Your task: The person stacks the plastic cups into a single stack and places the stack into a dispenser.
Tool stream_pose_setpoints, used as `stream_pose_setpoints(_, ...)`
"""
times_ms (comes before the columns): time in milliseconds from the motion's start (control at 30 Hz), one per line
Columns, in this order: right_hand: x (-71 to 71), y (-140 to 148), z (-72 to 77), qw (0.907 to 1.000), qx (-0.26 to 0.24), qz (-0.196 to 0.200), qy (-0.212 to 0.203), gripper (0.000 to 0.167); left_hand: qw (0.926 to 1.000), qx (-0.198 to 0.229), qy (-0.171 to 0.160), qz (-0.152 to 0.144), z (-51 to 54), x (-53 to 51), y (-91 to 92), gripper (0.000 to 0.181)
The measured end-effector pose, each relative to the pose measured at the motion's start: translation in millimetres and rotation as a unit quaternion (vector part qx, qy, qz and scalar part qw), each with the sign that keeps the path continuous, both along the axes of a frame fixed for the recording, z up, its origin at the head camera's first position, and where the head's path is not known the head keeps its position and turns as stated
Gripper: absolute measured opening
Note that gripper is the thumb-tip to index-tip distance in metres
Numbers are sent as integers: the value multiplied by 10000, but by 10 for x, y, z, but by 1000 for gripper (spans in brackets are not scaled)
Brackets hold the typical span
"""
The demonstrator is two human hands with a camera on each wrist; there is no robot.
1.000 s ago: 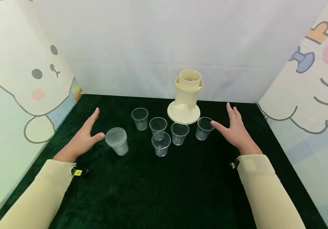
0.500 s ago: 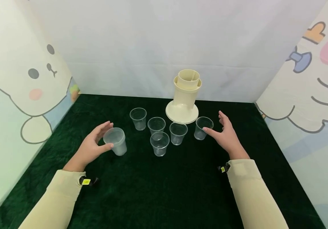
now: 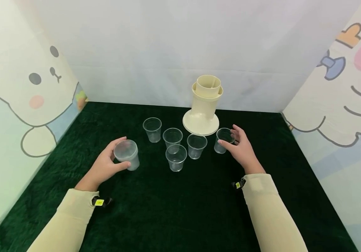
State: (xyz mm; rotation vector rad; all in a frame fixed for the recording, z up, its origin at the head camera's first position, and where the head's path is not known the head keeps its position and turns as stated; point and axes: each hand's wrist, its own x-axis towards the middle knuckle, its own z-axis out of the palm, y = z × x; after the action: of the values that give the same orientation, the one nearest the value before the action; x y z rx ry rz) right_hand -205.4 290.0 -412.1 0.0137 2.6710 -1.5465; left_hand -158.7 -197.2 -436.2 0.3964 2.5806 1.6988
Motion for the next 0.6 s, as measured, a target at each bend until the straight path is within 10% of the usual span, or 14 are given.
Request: stream_pose_setpoints(600, -45, -82, -45, 9992, -175, -332, -138, 95, 9993, -149, 149, 304, 87, 15, -18, 74)
